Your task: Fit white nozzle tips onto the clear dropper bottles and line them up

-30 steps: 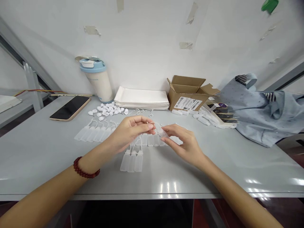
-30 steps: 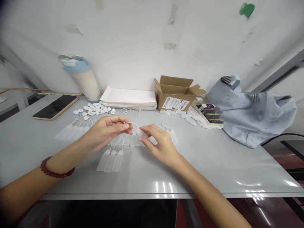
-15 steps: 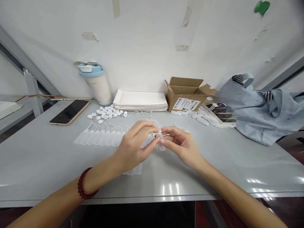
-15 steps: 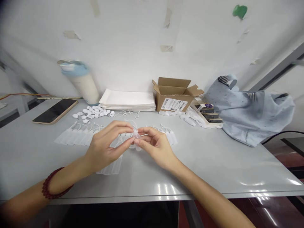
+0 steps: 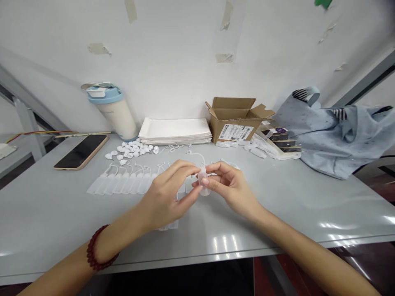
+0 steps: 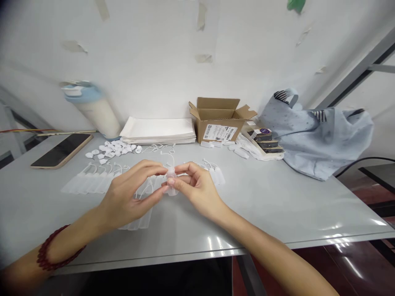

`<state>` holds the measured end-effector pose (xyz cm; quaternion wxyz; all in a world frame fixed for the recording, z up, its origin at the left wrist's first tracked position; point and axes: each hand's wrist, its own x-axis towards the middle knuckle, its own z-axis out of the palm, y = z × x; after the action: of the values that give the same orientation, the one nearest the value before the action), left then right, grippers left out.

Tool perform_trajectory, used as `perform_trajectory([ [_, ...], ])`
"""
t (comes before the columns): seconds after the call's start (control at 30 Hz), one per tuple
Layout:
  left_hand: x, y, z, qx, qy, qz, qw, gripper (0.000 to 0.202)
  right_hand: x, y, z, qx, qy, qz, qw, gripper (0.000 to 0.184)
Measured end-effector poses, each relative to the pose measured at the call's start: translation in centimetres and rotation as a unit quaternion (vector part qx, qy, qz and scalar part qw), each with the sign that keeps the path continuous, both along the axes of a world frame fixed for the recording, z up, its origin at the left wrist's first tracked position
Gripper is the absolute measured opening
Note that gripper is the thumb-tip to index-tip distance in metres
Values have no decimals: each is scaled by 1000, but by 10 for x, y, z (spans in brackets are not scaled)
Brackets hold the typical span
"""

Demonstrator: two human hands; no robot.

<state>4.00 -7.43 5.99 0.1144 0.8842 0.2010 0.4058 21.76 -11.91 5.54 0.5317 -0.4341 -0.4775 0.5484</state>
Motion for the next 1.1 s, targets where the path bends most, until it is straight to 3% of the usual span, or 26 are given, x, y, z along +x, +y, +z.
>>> perform_trajectory([
  [0.27,-8,-7,-2,-1,115,8,993,55,-3,-2,-3,-26,25,17,999,23],
  [0.5,-14,-14,-3,-15,114,28,993,43,-4,-6,-2,-56,-16,60,997,25],
  [0.77,-24,-22,-10,-42,98,-4,994,46,-5,-7,-4,-30,-80,82,993,26],
  [0.97,-34,-27,-18,-15,104,-9,994,36,-3,-2,1,-29,-84,25,996,37],
  [1.1,-41,-28,-24,-6,148,-11,989,38,2,0,6,-18,-70,-6,997,35],
])
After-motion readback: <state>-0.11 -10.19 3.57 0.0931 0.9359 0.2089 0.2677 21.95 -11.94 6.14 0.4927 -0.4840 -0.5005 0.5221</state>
